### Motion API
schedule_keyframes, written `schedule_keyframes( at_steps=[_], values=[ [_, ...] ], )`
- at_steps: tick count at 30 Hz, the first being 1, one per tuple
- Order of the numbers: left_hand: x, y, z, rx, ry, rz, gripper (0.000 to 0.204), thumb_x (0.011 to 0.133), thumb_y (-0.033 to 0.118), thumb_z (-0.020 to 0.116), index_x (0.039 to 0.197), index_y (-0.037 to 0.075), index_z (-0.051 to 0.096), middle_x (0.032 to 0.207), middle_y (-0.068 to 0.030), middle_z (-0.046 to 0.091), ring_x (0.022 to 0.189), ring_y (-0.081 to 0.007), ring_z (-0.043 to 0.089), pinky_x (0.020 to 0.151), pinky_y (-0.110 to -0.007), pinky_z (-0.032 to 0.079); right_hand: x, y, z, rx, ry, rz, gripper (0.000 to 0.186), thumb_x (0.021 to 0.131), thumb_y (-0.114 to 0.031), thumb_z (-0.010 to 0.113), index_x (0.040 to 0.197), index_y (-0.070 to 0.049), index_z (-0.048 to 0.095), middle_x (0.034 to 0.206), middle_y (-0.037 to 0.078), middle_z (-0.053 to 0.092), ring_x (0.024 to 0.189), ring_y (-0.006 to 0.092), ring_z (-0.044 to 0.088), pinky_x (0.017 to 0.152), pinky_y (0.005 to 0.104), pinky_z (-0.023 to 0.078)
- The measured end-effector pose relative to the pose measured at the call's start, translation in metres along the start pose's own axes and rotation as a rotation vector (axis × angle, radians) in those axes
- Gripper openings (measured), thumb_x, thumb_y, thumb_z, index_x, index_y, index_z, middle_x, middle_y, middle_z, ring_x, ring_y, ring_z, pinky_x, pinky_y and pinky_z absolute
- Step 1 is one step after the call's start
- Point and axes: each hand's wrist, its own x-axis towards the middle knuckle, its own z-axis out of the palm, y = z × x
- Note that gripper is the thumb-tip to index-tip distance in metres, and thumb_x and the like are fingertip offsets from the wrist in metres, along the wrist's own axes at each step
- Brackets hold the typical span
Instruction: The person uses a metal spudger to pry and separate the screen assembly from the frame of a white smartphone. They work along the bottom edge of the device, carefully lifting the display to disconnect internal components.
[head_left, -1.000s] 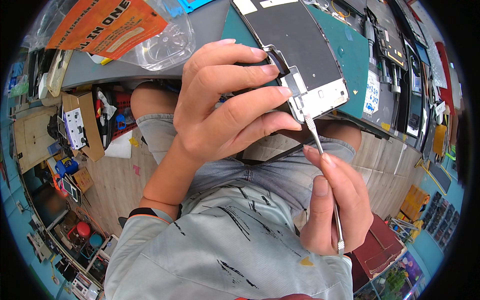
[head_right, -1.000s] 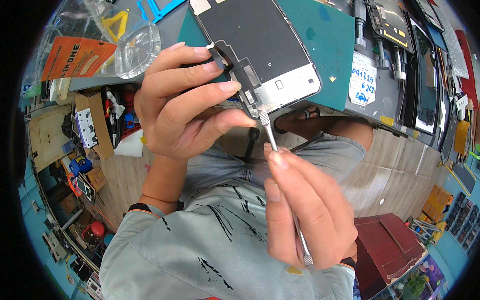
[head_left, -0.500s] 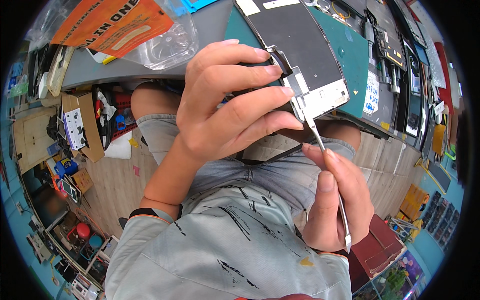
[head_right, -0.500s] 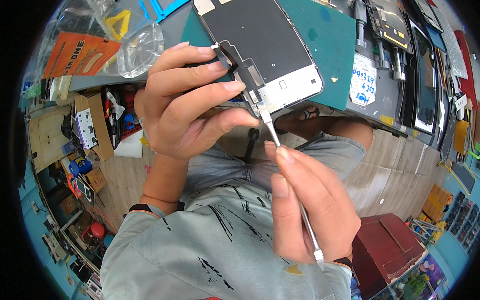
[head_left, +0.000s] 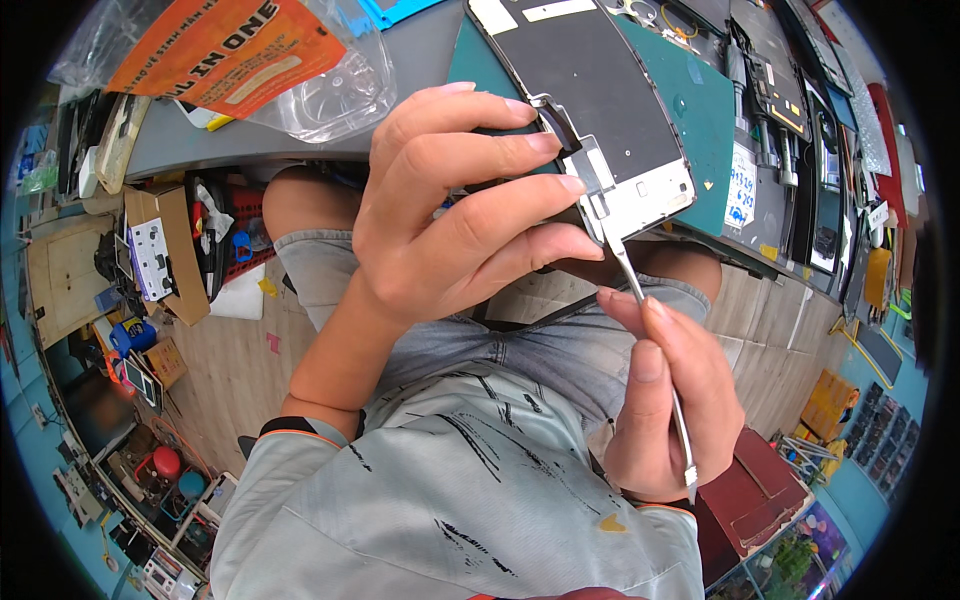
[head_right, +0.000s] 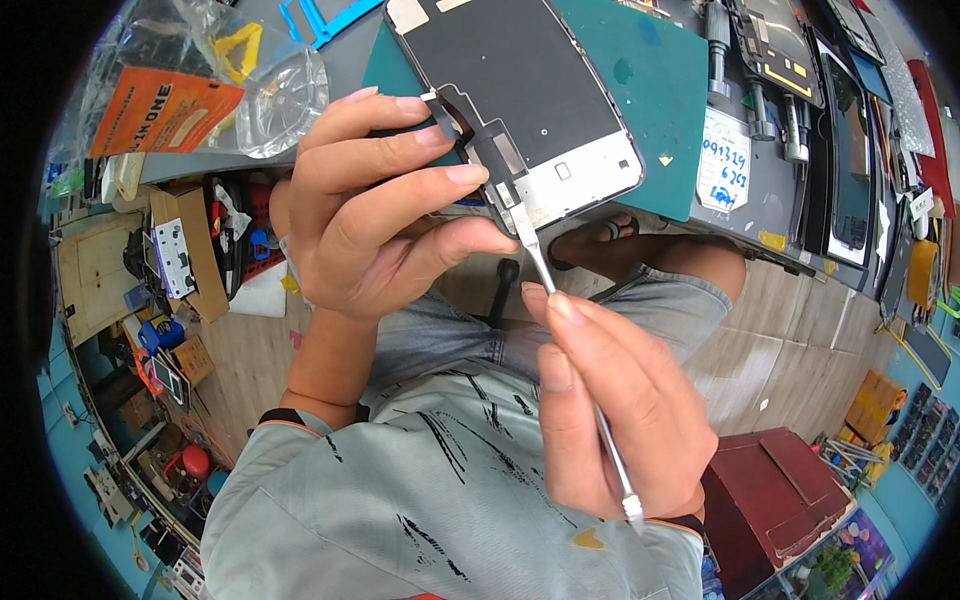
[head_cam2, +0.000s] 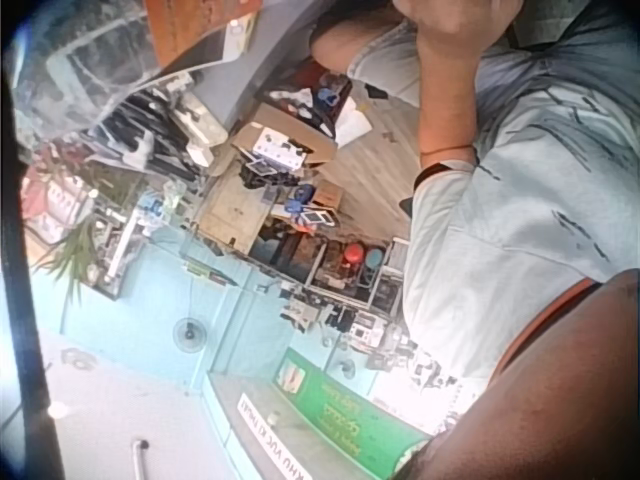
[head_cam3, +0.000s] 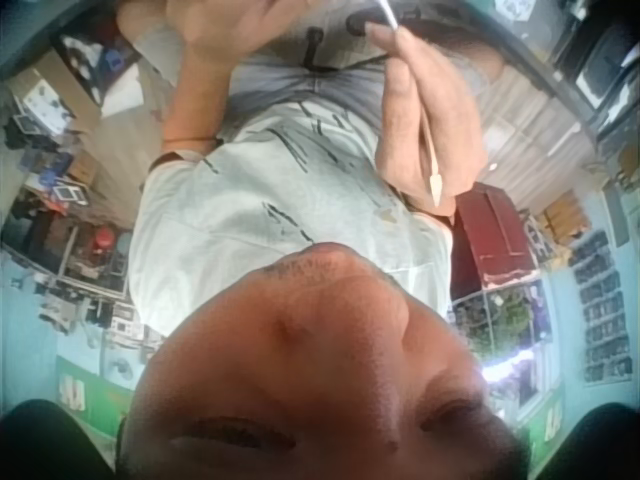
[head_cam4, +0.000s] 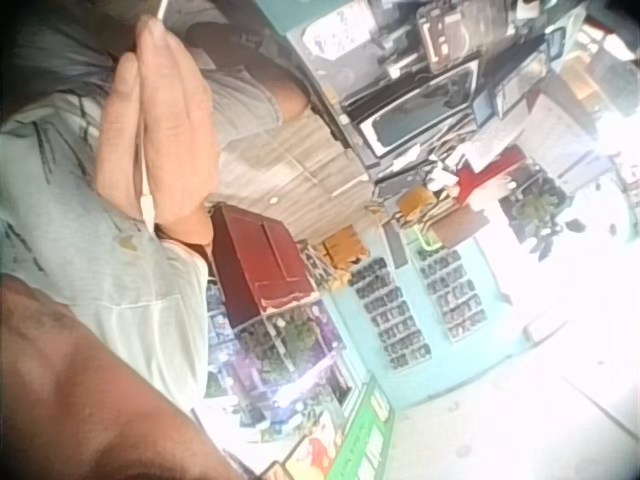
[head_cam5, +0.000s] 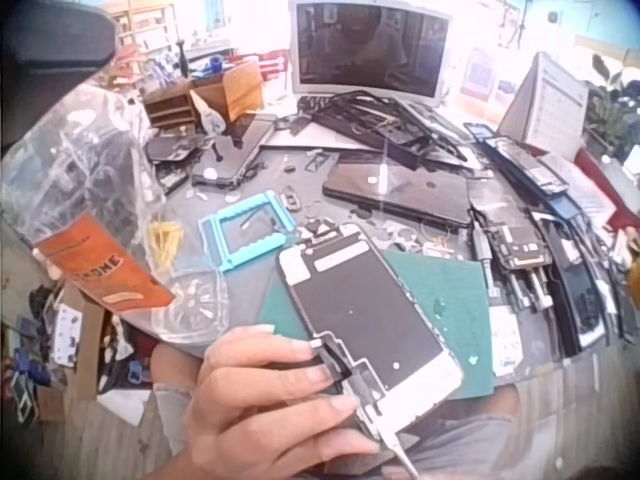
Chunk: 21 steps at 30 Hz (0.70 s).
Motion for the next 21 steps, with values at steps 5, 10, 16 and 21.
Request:
schedule_keyframes(
  at_steps=[5,10,16,21],
  values=[
    [0.0,0.0,0.0,0.007,0.001,0.005,0.051,0.077,0.046,0.1,0.112,0.014,0.084,0.116,-0.005,0.079,0.114,-0.0328,0.078,0.102,-0.05,0.063,-0.002,0.003,0.004,-0.025,0.012,-0.068,0.04,0.095,0.014,0.076,0.136,0.01,0.073,0.119,0.03,0.081,0.11,0.0357,0.084,0.095,0.0389,0.068],
    [0.0,0.001,0.003,-0.056,0.033,-0.027,0.047,0.075,0.038,0.101,0.113,0.014,0.084,0.118,-0.0035,0.078,0.116,-0.0307,0.076,0.103,-0.053,0.059,-0.001,0.003,0.002,-0.037,0.007,-0.077,0.043,0.091,0.016,0.078,0.134,0.012,0.073,0.117,0.03,0.08,0.109,0.038,0.084,0.096,0.0407,0.069],
    [0.0,0.002,0.003,-0.051,0.031,-0.035,0.048,0.076,0.038,0.101,0.113,0.014,0.084,0.118,-0.0035,0.078,0.116,-0.0305,0.075,0.103,-0.053,0.059,0.003,-0.001,0.007,-0.119,0.025,-0.13,0.038,0.086,0.021,0.078,0.124,0.016,0.076,0.11,0.03,0.08,0.104,0.0407,0.084,0.094,0.0461,0.072],
    [0.0,0.001,0.004,-0.061,0.043,-0.028,0.048,0.076,0.038,0.101,0.114,0.014,0.083,0.118,-0.0035,0.079,0.115,-0.0296,0.076,0.103,-0.052,0.059,0.005,0.003,0.013,-0.202,0.067,-0.234,0.035,0.083,0.018,0.078,0.118,0.016,0.078,0.107,0.03,0.08,0.101,0.0415,0.084,0.092,0.0468,0.073]
  ],
)
